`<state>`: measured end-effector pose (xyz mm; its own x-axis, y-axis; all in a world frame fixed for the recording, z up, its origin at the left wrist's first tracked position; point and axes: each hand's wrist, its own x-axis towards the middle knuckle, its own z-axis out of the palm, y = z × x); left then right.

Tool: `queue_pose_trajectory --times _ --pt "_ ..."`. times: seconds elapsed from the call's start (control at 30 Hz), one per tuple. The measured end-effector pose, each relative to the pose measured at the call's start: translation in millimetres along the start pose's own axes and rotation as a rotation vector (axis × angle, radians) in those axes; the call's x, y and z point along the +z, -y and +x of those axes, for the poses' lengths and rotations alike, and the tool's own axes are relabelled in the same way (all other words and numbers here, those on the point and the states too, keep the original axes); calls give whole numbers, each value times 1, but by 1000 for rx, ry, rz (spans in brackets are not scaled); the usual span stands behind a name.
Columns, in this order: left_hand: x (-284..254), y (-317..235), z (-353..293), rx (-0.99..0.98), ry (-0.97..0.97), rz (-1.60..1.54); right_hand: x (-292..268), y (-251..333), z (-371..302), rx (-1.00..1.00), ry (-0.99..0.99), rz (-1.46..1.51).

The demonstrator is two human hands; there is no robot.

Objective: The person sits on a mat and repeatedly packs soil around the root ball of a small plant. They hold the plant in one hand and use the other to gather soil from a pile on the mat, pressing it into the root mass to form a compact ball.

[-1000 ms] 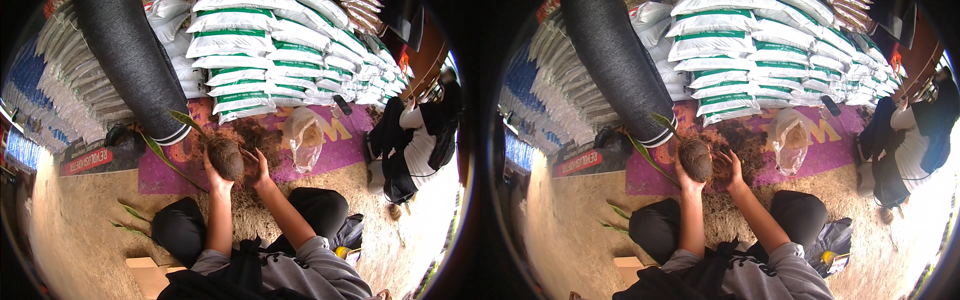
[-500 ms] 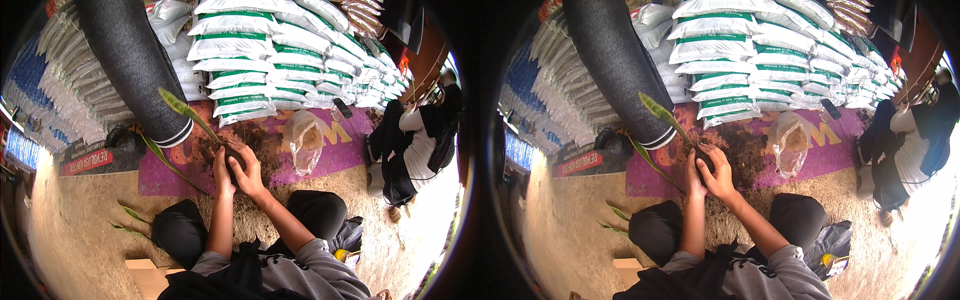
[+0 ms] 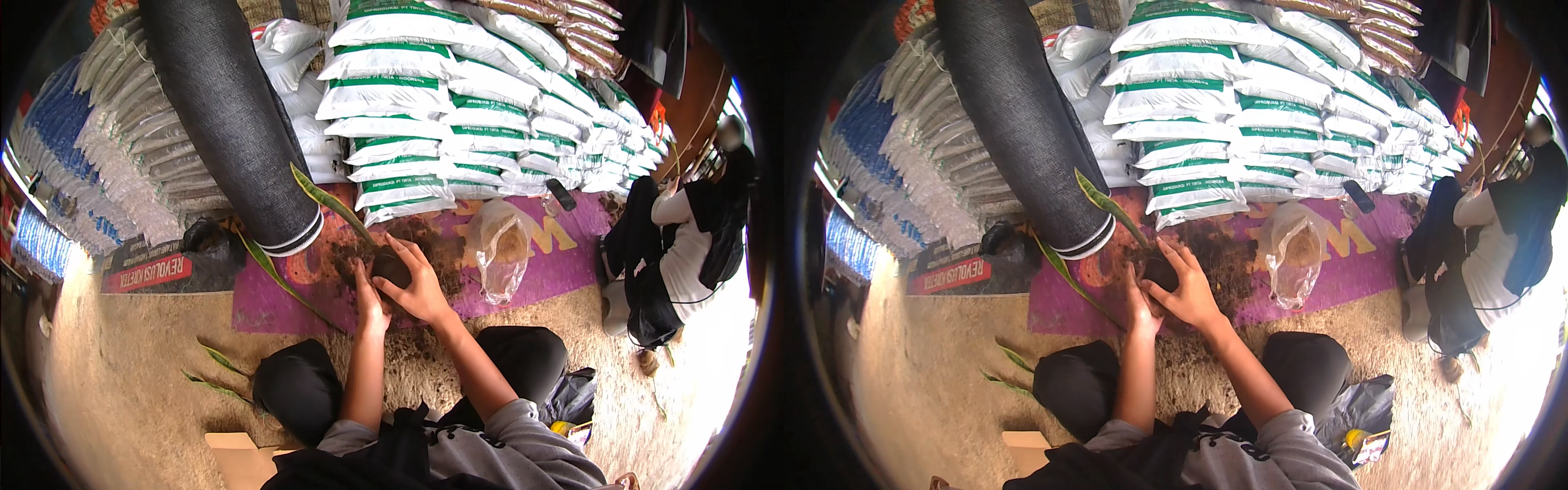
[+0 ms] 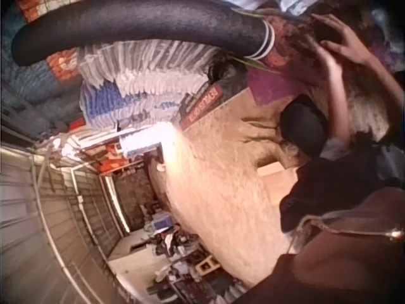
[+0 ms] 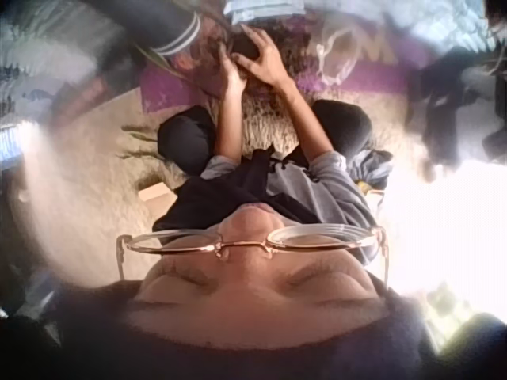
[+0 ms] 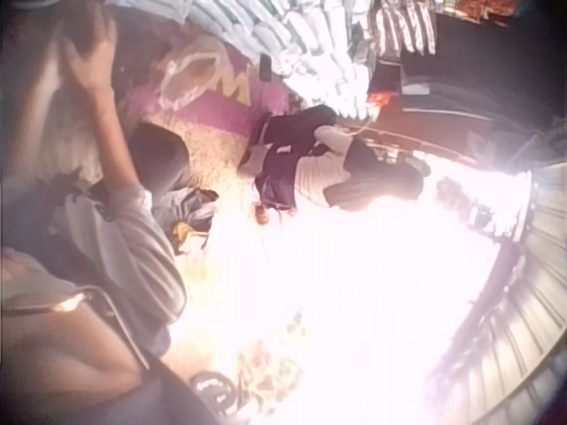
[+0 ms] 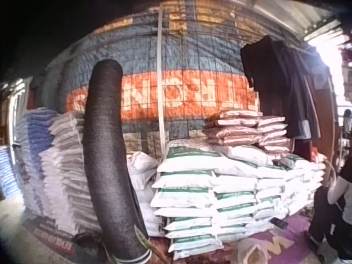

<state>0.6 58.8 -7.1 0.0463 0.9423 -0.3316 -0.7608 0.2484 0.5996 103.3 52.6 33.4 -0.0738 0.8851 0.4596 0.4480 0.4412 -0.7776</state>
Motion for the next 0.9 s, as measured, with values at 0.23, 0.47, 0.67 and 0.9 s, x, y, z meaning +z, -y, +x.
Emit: queue_pose_trajectory --times 0.23,0.47,0.67,0.9 --pt "0 15 1 109 37 -35 7 0 -5 -47 -2 -13" --pt "10 4 -1 48 8 -183 13 -20 -12 324 -236 766" --pt "9 14 7 183 -86 109 31 -33 -21 592 -120 1375" --pt "1 21 17 288 -143 368 12 -38 -11 578 -248 1287"
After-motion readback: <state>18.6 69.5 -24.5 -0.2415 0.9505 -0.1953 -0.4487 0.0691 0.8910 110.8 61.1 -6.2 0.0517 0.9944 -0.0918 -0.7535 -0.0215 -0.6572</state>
